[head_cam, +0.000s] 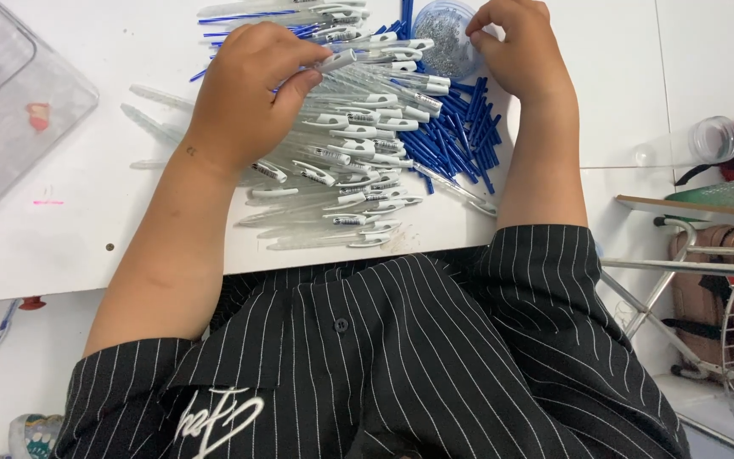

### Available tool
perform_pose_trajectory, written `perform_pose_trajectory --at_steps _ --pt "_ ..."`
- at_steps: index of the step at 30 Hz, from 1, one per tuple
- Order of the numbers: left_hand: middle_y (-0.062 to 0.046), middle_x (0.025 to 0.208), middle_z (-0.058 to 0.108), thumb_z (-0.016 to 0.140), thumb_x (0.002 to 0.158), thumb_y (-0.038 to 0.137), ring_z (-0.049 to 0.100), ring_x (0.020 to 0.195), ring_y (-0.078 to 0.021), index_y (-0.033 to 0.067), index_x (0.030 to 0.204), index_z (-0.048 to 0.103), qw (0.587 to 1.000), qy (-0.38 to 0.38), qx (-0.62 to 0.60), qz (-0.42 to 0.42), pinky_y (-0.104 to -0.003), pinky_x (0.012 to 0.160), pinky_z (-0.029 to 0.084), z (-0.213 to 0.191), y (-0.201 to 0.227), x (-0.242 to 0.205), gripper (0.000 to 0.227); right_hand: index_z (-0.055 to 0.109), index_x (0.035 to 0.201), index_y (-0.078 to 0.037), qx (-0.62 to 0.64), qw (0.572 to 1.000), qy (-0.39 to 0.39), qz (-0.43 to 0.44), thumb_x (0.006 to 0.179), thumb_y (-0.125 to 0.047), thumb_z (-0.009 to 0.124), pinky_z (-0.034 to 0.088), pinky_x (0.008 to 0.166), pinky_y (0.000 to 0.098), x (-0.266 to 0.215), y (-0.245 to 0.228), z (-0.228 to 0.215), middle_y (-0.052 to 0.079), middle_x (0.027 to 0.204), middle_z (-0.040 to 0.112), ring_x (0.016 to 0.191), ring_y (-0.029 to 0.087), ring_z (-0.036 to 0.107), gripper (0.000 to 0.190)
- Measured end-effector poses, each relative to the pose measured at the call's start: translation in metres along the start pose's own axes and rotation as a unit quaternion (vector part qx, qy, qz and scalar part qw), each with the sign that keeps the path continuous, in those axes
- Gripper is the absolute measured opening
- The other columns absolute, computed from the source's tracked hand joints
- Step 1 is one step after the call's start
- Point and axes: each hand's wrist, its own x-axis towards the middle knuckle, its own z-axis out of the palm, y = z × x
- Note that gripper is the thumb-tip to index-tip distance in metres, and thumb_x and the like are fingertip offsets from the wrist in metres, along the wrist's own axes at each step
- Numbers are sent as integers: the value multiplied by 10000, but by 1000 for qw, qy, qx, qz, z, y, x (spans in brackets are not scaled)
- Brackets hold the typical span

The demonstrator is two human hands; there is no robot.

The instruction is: Assembling ballpoint pens by inserting blue ink refills into clear plastic pen bodies on a white table.

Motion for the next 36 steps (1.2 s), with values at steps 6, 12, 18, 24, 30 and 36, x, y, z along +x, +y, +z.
perform_pose_trajectory --at_steps 6,12,18,24,30,36 --pt "-122 1111 692 718 1053 36 605 1061 -332 34 1255 751 1000 -7 -2 2 -472 959 461 0 0 1 205 786 1163 -112 -17 998 2 -62 929 -33 662 429 980 525 5 14 6 75 1246 652 1228 368 429 276" --pt "-132 1110 696 712 1056 35 610 1055 -339 25 1246 754 1000 -8 8 7 -475 960 464 0 -1 1 195 768 1045 -120 -49 998 -9 -46 995 -101 722 437 928 534 3 8 0 93 1127 655 1235 373 454 70" --pt "-139 1117 674 718 1049 28 594 1056 -341 24 1253 755 1000 0 -7 -7 -464 952 465 -1 0 0 208 677 1069 -158 33 999 -24 32 1086 -227 604 480 741 447 -10 -13 -19 -5 1248 651 954 257 605 102" --pt "-138 1101 676 733 1045 10 592 1030 -338 21 1236 751 1000 11 -5 10 -455 945 454 -1 0 1 192 648 983 -180 58 997 -12 41 1118 -283 600 423 791 367 -14 -14 -18 -75 1249 606 893 164 513 177" --pt "-130 1116 684 720 1054 27 596 1039 -333 23 1225 743 1000 9 -1 6 -457 956 446 -1 1 3 173 712 1008 -118 62 997 18 -41 1146 -257 580 414 726 379 -7 0 -10 11 1080 680 916 199 590 237" --pt "-139 1130 667 723 1051 22 583 1048 -347 25 1251 732 1000 2 8 11 -469 956 446 -1 0 3 200 765 997 -124 36 999 9 -40 971 -141 736 443 926 434 -5 -3 -8 101 1305 610 1229 272 560 42"
